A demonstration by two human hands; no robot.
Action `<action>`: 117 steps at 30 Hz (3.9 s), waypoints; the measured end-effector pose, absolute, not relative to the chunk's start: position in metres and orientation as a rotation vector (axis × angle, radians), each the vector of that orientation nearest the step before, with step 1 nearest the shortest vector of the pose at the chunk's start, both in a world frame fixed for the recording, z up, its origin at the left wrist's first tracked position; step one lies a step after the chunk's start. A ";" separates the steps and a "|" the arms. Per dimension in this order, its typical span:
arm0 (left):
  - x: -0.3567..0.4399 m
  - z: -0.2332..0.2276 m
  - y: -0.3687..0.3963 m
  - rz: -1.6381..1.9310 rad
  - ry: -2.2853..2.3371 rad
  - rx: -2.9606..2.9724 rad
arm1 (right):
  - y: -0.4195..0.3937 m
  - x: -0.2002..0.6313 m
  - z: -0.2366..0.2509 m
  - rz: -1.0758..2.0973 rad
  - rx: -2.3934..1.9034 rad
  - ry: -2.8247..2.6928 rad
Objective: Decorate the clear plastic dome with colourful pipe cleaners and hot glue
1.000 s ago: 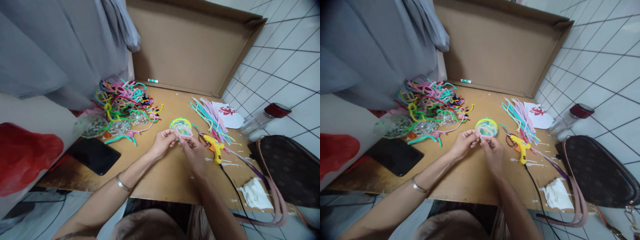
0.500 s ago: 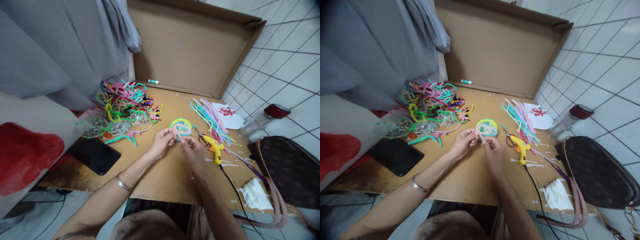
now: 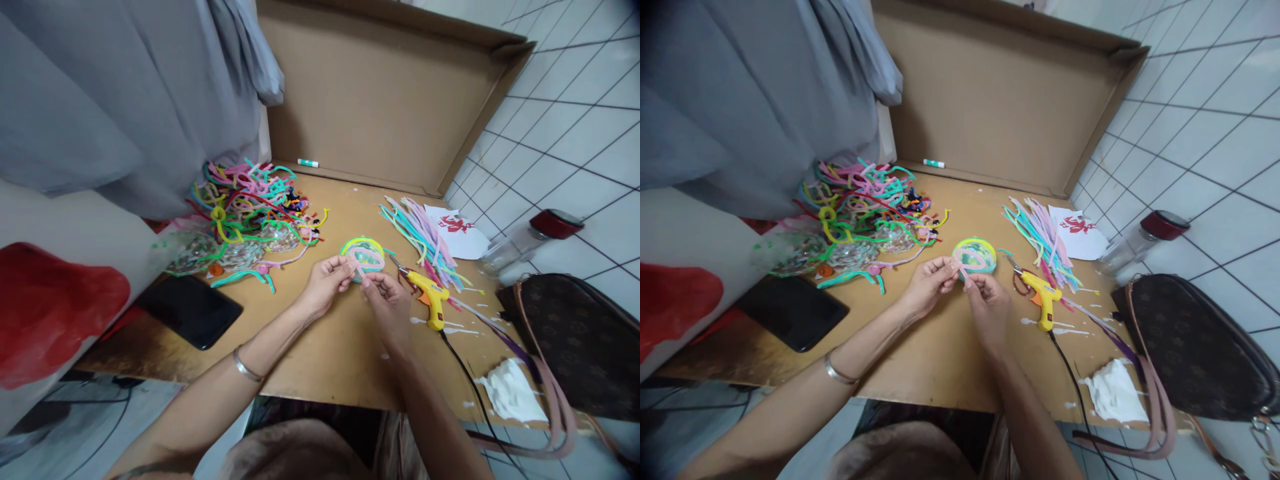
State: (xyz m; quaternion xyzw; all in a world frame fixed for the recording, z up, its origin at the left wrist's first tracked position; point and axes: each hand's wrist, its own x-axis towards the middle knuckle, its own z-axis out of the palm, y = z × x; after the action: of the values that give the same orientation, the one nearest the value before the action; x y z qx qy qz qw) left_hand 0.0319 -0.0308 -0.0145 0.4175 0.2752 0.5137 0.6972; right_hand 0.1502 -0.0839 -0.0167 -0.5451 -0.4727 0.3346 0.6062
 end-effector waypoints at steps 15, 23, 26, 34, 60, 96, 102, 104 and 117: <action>0.032 -0.016 -0.030 1.120 0.595 0.927 | -0.083 0.151 -0.019 0.771 -1.285 -1.067; 0.032 -0.015 -0.030 1.120 0.596 0.936 | -0.083 0.151 -0.018 0.771 -1.284 -1.065; 0.032 -0.015 -0.030 1.122 0.600 0.938 | -0.084 0.151 -0.018 0.769 -1.288 -1.077; 0.032 -0.014 -0.031 1.116 0.606 0.934 | -0.083 0.150 -0.017 0.768 -1.288 -1.072; 0.035 -0.015 -0.035 1.074 0.631 0.940 | -0.083 0.148 -0.015 0.749 -1.248 -1.069; 0.035 -0.021 -0.040 1.057 0.819 1.245 | -0.077 0.152 -0.019 0.811 -1.249 -0.971; 0.034 -0.017 -0.042 1.034 0.840 1.293 | -0.081 0.147 -0.017 0.756 -1.264 -1.050; 0.035 -0.018 -0.042 1.031 0.847 1.291 | -0.081 0.147 -0.017 0.754 -1.270 -1.047; 0.034 -0.028 -0.038 1.079 0.687 1.487 | -0.074 0.158 -0.017 1.055 -1.179 -0.799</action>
State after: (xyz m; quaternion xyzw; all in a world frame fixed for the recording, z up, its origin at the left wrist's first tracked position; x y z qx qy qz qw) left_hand 0.0343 -0.0377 -0.0279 0.6299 0.2911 0.4570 0.5564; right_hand 0.1583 -0.0741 -0.0169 -0.5152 -0.3493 0.4611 0.6324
